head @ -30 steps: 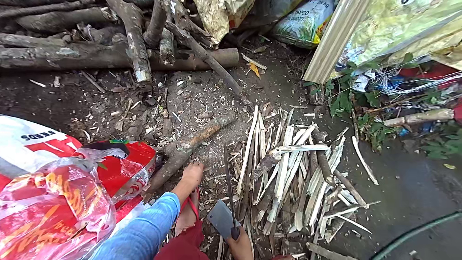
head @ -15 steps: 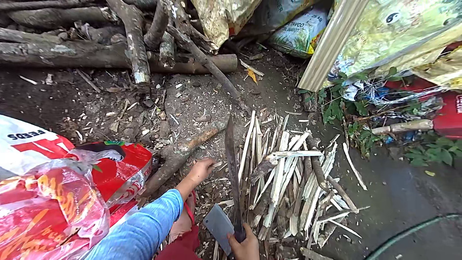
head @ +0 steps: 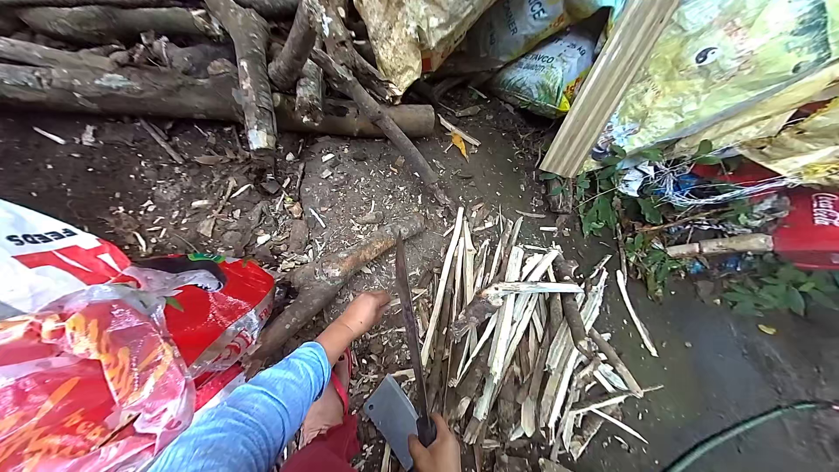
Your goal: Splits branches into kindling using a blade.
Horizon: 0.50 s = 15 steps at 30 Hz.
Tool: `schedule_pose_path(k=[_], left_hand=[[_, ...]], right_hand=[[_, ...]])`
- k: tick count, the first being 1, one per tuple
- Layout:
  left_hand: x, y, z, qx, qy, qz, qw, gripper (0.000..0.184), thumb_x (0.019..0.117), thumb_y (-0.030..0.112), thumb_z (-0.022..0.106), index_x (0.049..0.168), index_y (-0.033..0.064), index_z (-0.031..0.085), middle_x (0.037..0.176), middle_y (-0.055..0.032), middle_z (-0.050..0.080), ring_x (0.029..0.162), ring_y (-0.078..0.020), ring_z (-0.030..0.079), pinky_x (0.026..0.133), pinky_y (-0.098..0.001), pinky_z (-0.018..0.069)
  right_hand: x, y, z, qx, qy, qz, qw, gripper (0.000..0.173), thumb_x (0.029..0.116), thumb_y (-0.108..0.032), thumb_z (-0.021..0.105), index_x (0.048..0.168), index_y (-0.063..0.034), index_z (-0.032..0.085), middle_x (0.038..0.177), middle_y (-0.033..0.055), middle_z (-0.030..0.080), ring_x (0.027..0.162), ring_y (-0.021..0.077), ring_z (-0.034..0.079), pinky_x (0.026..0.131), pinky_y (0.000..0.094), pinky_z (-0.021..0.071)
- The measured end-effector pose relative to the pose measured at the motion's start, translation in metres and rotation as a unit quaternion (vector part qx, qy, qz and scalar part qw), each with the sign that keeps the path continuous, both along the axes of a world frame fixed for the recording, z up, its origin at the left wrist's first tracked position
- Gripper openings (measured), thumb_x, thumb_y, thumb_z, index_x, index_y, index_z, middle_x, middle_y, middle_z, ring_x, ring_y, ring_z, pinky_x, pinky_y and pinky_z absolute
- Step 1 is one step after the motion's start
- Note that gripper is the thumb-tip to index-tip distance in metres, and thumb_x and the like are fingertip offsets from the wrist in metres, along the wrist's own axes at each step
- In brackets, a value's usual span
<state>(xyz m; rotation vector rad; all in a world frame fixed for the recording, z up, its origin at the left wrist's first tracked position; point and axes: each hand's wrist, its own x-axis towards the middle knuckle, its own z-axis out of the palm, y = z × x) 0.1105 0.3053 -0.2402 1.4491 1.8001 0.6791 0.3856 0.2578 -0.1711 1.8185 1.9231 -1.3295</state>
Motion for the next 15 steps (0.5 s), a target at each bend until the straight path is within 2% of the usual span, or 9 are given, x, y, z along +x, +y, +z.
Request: schedule_pose_path(k=[3, 6, 8, 12, 15], left_hand=[[0.004, 0.001, 0.005, 0.078, -0.009, 0.017, 0.997, 0.026, 0.1037, 0.005, 0.055, 0.119, -0.0093, 0.071, 0.119, -0.0262, 0.072, 0.117, -0.0399, 0.068, 0.11, -0.0484, 0.0474], [0.0, 0.002, -0.015, 0.031, -0.015, -0.012, 0.999, 0.029, 0.1052, 0.006, 0.053, 0.124, -0.0086, 0.069, 0.125, -0.026, 0.07, 0.123, -0.0387, 0.066, 0.113, -0.047, 0.0442], [-0.002, 0.011, -0.01, 0.011, -0.007, -0.031, 0.999, 0.03, 0.1065, 0.007, 0.051, 0.126, -0.0077, 0.067, 0.127, -0.0258, 0.069, 0.125, -0.0384, 0.064, 0.114, -0.047, 0.043], [0.004, 0.008, 0.001, 0.101, -0.004, -0.014, 0.995, 0.026, 0.1038, 0.004, 0.053, 0.119, -0.0083, 0.071, 0.119, -0.0251, 0.072, 0.117, -0.0394, 0.069, 0.109, -0.0483, 0.0481], [0.002, 0.004, -0.022, 0.047, -0.022, -0.015, 0.999, 0.029, 0.1052, 0.004, 0.051, 0.124, -0.0078, 0.069, 0.124, -0.0257, 0.07, 0.121, -0.0387, 0.066, 0.113, -0.0468, 0.0449]], right_hand=[[-0.003, 0.0, 0.002, 0.007, -0.019, 0.002, 1.0, 0.043, 0.0862, -0.01, 0.073, 0.123, 0.0105, 0.064, 0.09, 0.0279, 0.07, 0.085, 0.0419, 0.07, 0.081, 0.06, 0.054], [-0.007, 0.004, 0.001, -0.026, -0.059, 0.009, 0.998, 0.044, 0.0882, -0.012, 0.071, 0.127, 0.0074, 0.063, 0.097, 0.0275, 0.071, 0.094, 0.0427, 0.07, 0.086, 0.0606, 0.0534], [-0.005, 0.007, 0.004, -0.011, -0.041, 0.003, 0.999, 0.045, 0.0876, -0.011, 0.071, 0.127, 0.0093, 0.063, 0.094, 0.0284, 0.071, 0.091, 0.0429, 0.07, 0.084, 0.0606, 0.0535], [0.0, -0.001, 0.001, 0.017, -0.03, -0.001, 0.999, 0.043, 0.0869, -0.011, 0.072, 0.123, 0.0104, 0.064, 0.09, 0.028, 0.071, 0.086, 0.0431, 0.071, 0.081, 0.0608, 0.0543], [-0.007, 0.002, -0.008, -0.025, -0.062, 0.0, 0.998, 0.046, 0.0883, -0.012, 0.07, 0.129, 0.0082, 0.062, 0.099, 0.028, 0.071, 0.095, 0.0432, 0.071, 0.088, 0.0605, 0.0537]])
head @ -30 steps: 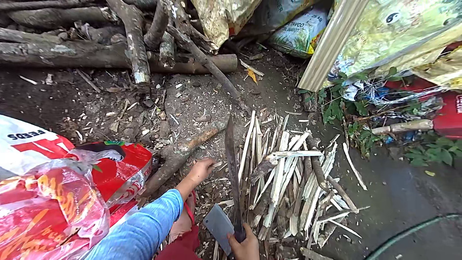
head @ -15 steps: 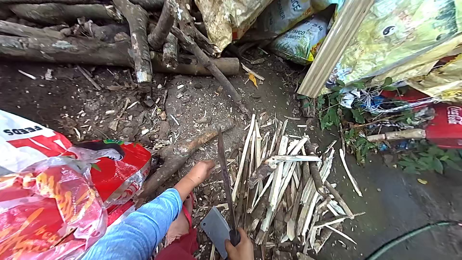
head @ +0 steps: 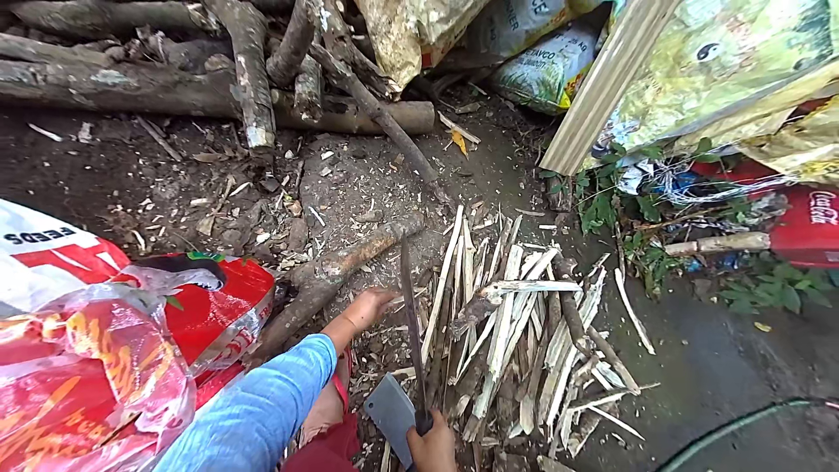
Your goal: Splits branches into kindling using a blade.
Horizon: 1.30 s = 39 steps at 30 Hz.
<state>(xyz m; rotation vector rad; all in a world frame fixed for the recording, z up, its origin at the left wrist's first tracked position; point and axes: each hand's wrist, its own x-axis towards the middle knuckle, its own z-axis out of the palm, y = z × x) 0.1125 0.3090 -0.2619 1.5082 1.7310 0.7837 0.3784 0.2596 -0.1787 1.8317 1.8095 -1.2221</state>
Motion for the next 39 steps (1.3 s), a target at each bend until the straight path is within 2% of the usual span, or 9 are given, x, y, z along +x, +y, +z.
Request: schedule_pose_path(k=[3, 5, 8, 12, 19, 24, 31, 36, 39], left_hand=[[-0.005, 0.008, 0.016, -0.057, -0.012, 0.02, 0.998, 0.035, 0.1043, 0.006, 0.055, 0.136, -0.0067, 0.061, 0.136, -0.0266, 0.064, 0.132, -0.0387, 0.059, 0.117, -0.0463, 0.0401], [-0.01, 0.001, 0.034, -0.079, -0.033, 0.058, 0.995, 0.056, 0.1007, 0.007, 0.063, 0.152, -0.0042, 0.044, 0.151, -0.0267, 0.05, 0.144, -0.0383, 0.047, 0.123, -0.0463, 0.0331], [-0.025, -0.019, 0.048, -0.042, -0.045, 0.168, 0.984, 0.072, 0.0936, 0.005, 0.072, 0.156, -0.0052, 0.037, 0.153, -0.0285, 0.046, 0.143, -0.0395, 0.047, 0.121, -0.0475, 0.0363], [-0.038, -0.049, 0.054, -0.045, -0.018, 0.243, 0.969, 0.061, 0.0948, 0.003, 0.068, 0.152, -0.0033, 0.045, 0.147, -0.0269, 0.054, 0.136, -0.0382, 0.054, 0.117, -0.0476, 0.0419], [-0.038, -0.067, 0.049, 0.015, -0.006, 0.271, 0.963, 0.041, 0.0962, 0.001, 0.065, 0.136, -0.0098, 0.058, 0.135, -0.0296, 0.061, 0.125, -0.04, 0.062, 0.11, -0.0474, 0.0472], [-0.032, -0.065, 0.048, 0.024, -0.01, 0.271, 0.962, 0.036, 0.0961, 0.0, 0.063, 0.131, -0.0104, 0.062, 0.135, -0.0293, 0.061, 0.126, -0.0388, 0.061, 0.11, -0.0463, 0.0475], [-0.035, -0.071, 0.049, 0.062, 0.005, 0.272, 0.96, 0.032, 0.0963, 0.001, 0.062, 0.126, -0.009, 0.065, 0.13, -0.0289, 0.064, 0.121, -0.0411, 0.064, 0.106, -0.0496, 0.0498], [-0.034, -0.069, 0.049, 0.064, 0.007, 0.275, 0.959, 0.031, 0.0968, 0.0, 0.062, 0.126, -0.0094, 0.065, 0.131, -0.0286, 0.064, 0.122, -0.04, 0.063, 0.107, -0.0488, 0.0496], [-0.036, -0.069, 0.052, 0.085, 0.012, 0.275, 0.957, 0.029, 0.0967, 0.001, 0.062, 0.124, -0.0096, 0.066, 0.129, -0.0283, 0.065, 0.12, -0.0405, 0.064, 0.105, -0.0496, 0.0502]], right_hand=[[-0.002, 0.007, 0.001, 0.016, 0.032, -0.005, 0.999, 0.046, 0.0863, -0.011, 0.071, 0.127, 0.0085, 0.063, 0.093, 0.0269, 0.071, 0.089, 0.0412, 0.07, 0.083, 0.0596, 0.054], [0.002, 0.001, 0.005, 0.054, 0.058, -0.004, 0.997, 0.045, 0.085, -0.011, 0.073, 0.124, 0.0097, 0.065, 0.089, 0.0263, 0.071, 0.083, 0.0407, 0.07, 0.079, 0.0592, 0.0546], [0.0, -0.008, 0.0, 0.135, 0.078, 0.011, 0.988, 0.041, 0.084, -0.01, 0.073, 0.117, 0.0131, 0.066, 0.085, 0.0289, 0.07, 0.079, 0.045, 0.071, 0.075, 0.063, 0.0552], [-0.014, 0.003, -0.016, 0.026, -0.004, 0.007, 1.0, 0.044, 0.0893, -0.014, 0.07, 0.128, 0.0065, 0.063, 0.097, 0.027, 0.072, 0.095, 0.043, 0.071, 0.086, 0.0613, 0.0544], [-0.015, -0.003, -0.014, 0.141, 0.096, -0.053, 0.984, 0.041, 0.0829, -0.008, 0.073, 0.118, 0.0121, 0.066, 0.081, 0.0259, 0.069, 0.075, 0.0404, 0.069, 0.072, 0.0599, 0.0542], [-0.025, 0.008, -0.025, 0.019, -0.008, -0.027, 0.999, 0.043, 0.0892, -0.011, 0.071, 0.129, 0.0043, 0.063, 0.098, 0.0258, 0.072, 0.095, 0.0412, 0.071, 0.087, 0.0599, 0.0544], [-0.018, -0.015, -0.019, 0.198, 0.098, -0.041, 0.974, 0.04, 0.0828, -0.008, 0.074, 0.114, 0.0146, 0.066, 0.083, 0.0288, 0.07, 0.076, 0.0451, 0.07, 0.073, 0.0634, 0.0548], [-0.023, -0.004, -0.039, -0.054, -0.063, 0.037, 0.996, 0.05, 0.0928, -0.02, 0.07, 0.137, 0.0007, 0.059, 0.114, 0.0258, 0.072, 0.111, 0.042, 0.069, 0.097, 0.061, 0.0522], [-0.018, -0.008, -0.036, -0.02, -0.018, 0.031, 0.999, 0.046, 0.0885, -0.017, 0.073, 0.128, 0.0051, 0.064, 0.107, 0.028, 0.072, 0.104, 0.044, 0.07, 0.093, 0.0632, 0.0522]])
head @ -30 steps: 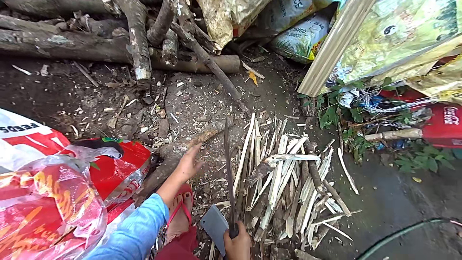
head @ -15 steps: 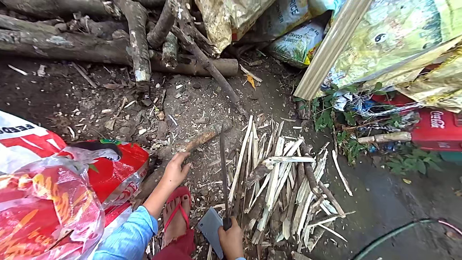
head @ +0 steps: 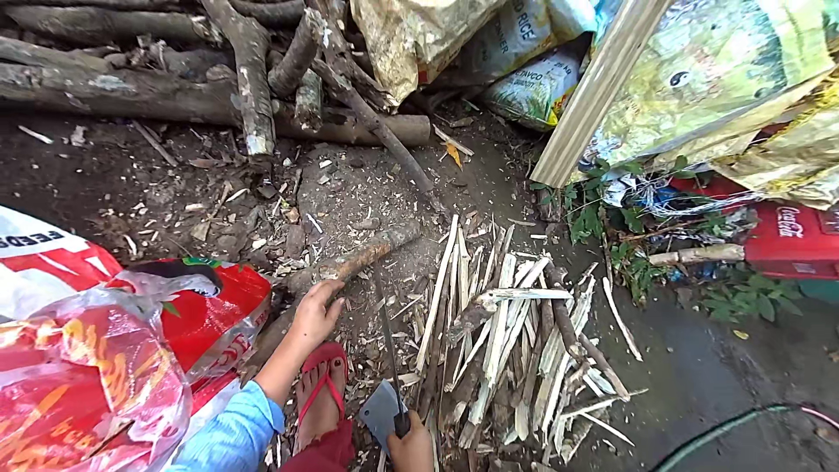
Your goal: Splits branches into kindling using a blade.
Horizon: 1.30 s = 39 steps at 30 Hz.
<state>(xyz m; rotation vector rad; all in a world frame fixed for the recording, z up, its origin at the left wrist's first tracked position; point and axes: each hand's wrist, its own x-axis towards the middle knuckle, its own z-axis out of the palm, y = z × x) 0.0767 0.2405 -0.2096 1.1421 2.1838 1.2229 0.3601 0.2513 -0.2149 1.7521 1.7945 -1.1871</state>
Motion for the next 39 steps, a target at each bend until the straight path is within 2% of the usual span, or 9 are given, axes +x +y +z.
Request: schedule_pose_path(k=[5, 9, 12, 16, 19, 25, 29, 33, 39], left_hand=[[0.0, -0.005, -0.011, 0.001, 0.001, 0.007, 1.0, 0.029, 0.0969, 0.002, 0.061, 0.123, -0.0092, 0.067, 0.129, -0.0282, 0.066, 0.121, -0.0404, 0.064, 0.106, -0.0496, 0.0504], [0.009, 0.001, -0.007, -0.044, -0.039, -0.019, 0.998, 0.031, 0.0979, 0.001, 0.06, 0.126, -0.0103, 0.065, 0.133, -0.029, 0.063, 0.125, -0.0395, 0.062, 0.11, -0.0476, 0.0474], [0.019, 0.014, -0.013, -0.128, -0.101, -0.086, 0.983, 0.039, 0.1002, 0.007, 0.061, 0.137, -0.0064, 0.059, 0.14, -0.0262, 0.059, 0.13, -0.0366, 0.059, 0.113, -0.0452, 0.0455], [0.037, 0.037, -0.029, -0.196, -0.165, -0.172, 0.951, 0.053, 0.0982, 0.01, 0.068, 0.147, -0.0021, 0.05, 0.146, -0.025, 0.054, 0.129, -0.0354, 0.059, 0.111, -0.0442, 0.0476], [0.046, 0.049, -0.041, -0.243, -0.146, -0.216, 0.934, 0.052, 0.0984, 0.008, 0.067, 0.147, -0.0003, 0.051, 0.15, -0.0236, 0.051, 0.136, -0.0356, 0.053, 0.116, -0.0464, 0.0421], [0.057, 0.052, -0.063, -0.262, 0.015, -0.317, 0.911, 0.036, 0.0982, -0.004, 0.052, 0.133, -0.002, 0.062, 0.145, -0.0218, 0.056, 0.141, -0.0388, 0.048, 0.119, -0.053, 0.0348], [0.057, 0.05, -0.075, -0.252, 0.097, -0.42, 0.866, 0.033, 0.0992, -0.005, 0.052, 0.129, -0.0013, 0.065, 0.14, -0.023, 0.059, 0.142, -0.0435, 0.045, 0.12, -0.0598, 0.0285], [0.056, 0.056, -0.07, -0.256, 0.155, -0.478, 0.826, 0.028, 0.1029, -0.003, 0.047, 0.124, -0.0043, 0.065, 0.134, -0.0256, 0.061, 0.139, -0.044, 0.047, 0.12, -0.0586, 0.028], [0.047, 0.088, -0.048, -0.232, 0.119, -0.459, 0.849, 0.031, 0.107, 0.0, 0.04, 0.131, -0.0075, 0.058, 0.139, -0.0261, 0.059, 0.143, -0.0426, 0.045, 0.123, -0.0558, 0.0251]], right_hand=[[0.007, -0.013, 0.005, 0.071, 0.06, -0.036, 0.995, 0.042, 0.0857, -0.012, 0.074, 0.121, 0.0083, 0.066, 0.093, 0.0272, 0.071, 0.09, 0.043, 0.071, 0.084, 0.0616, 0.0542], [0.007, -0.01, -0.012, 0.019, 0.014, -0.031, 0.999, 0.042, 0.0876, -0.015, 0.074, 0.123, 0.006, 0.066, 0.1, 0.0275, 0.072, 0.097, 0.0429, 0.071, 0.089, 0.0618, 0.0532], [0.005, -0.006, -0.024, -0.048, -0.032, -0.021, 0.998, 0.044, 0.0906, -0.016, 0.072, 0.129, 0.0032, 0.063, 0.11, 0.0262, 0.072, 0.107, 0.0413, 0.069, 0.096, 0.0603, 0.0519], [0.004, -0.007, -0.027, -0.057, -0.043, -0.017, 0.997, 0.045, 0.0907, -0.018, 0.072, 0.13, 0.0011, 0.063, 0.112, 0.025, 0.071, 0.11, 0.0397, 0.069, 0.097, 0.0589, 0.052], [0.004, -0.005, -0.027, -0.069, -0.034, -0.023, 0.997, 0.047, 0.0906, -0.017, 0.073, 0.132, 0.0019, 0.062, 0.114, 0.0254, 0.071, 0.111, 0.0397, 0.068, 0.098, 0.0584, 0.0515], [0.019, -0.006, -0.02, -0.083, 0.087, -0.138, 0.983, 0.035, 0.0846, -0.004, 0.074, 0.116, 0.0064, 0.063, 0.084, 0.0179, 0.066, 0.066, 0.0257, 0.065, 0.067, 0.0457, 0.0567], [0.034, -0.009, -0.015, -0.021, 0.117, -0.17, 0.978, 0.038, 0.0819, -0.002, 0.073, 0.117, 0.0097, 0.064, 0.082, 0.0197, 0.067, 0.066, 0.0269, 0.065, 0.067, 0.0482, 0.0567], [0.043, -0.002, -0.019, 0.024, 0.112, -0.217, 0.969, 0.039, 0.0818, 0.001, 0.072, 0.118, 0.0108, 0.062, 0.077, 0.0185, 0.066, 0.061, 0.0248, 0.063, 0.064, 0.0457, 0.0559], [0.045, -0.002, -0.031, 0.035, 0.105, -0.272, 0.956, 0.031, 0.0816, 0.004, 0.071, 0.11, 0.0109, 0.062, 0.069, 0.0144, 0.063, 0.054, 0.0203, 0.06, 0.058, 0.0405, 0.0547]])
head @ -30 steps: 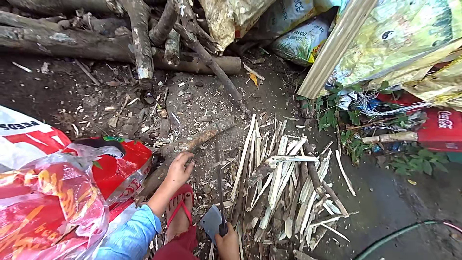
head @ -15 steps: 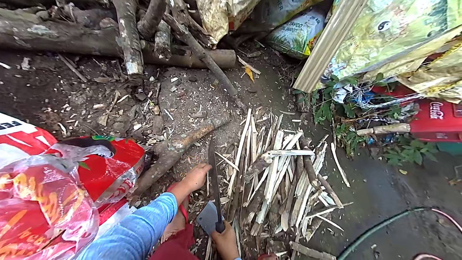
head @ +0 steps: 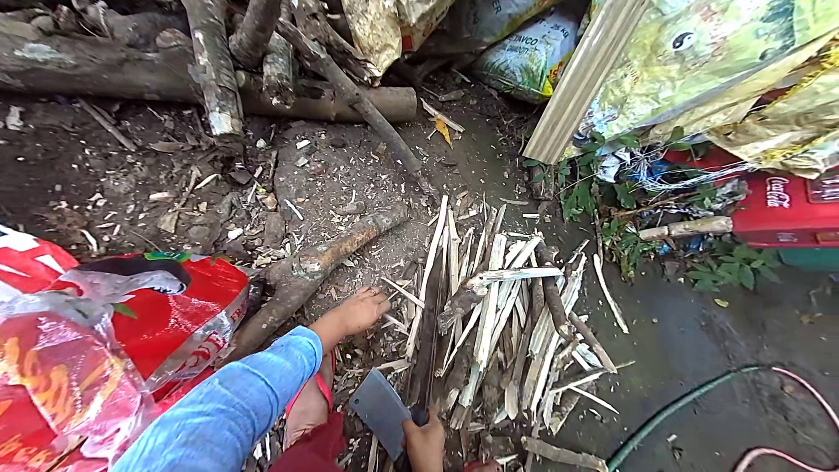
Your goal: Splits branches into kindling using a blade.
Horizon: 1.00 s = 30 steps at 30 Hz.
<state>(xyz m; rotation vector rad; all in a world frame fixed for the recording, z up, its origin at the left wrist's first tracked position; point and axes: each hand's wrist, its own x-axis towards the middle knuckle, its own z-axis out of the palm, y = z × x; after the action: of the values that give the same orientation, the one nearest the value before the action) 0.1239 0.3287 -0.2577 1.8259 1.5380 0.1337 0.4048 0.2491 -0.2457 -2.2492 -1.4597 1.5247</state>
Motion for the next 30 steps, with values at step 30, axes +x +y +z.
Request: schedule_pose_path(k=[30], left_hand=[[0.023, 0.056, 0.009, -0.17, 0.1, 0.071, 0.978, 0.041, 0.1018, 0.001, 0.052, 0.142, -0.0067, 0.051, 0.146, -0.0286, 0.052, 0.142, -0.0447, 0.044, 0.119, -0.0607, 0.0286]], right_hand=[[0.004, -0.025, -0.025, -0.02, 0.058, -0.086, 0.994, 0.035, 0.0821, 0.009, 0.069, 0.115, 0.0129, 0.059, 0.068, 0.0122, 0.061, 0.051, 0.0152, 0.058, 0.054, 0.0336, 0.0542]])
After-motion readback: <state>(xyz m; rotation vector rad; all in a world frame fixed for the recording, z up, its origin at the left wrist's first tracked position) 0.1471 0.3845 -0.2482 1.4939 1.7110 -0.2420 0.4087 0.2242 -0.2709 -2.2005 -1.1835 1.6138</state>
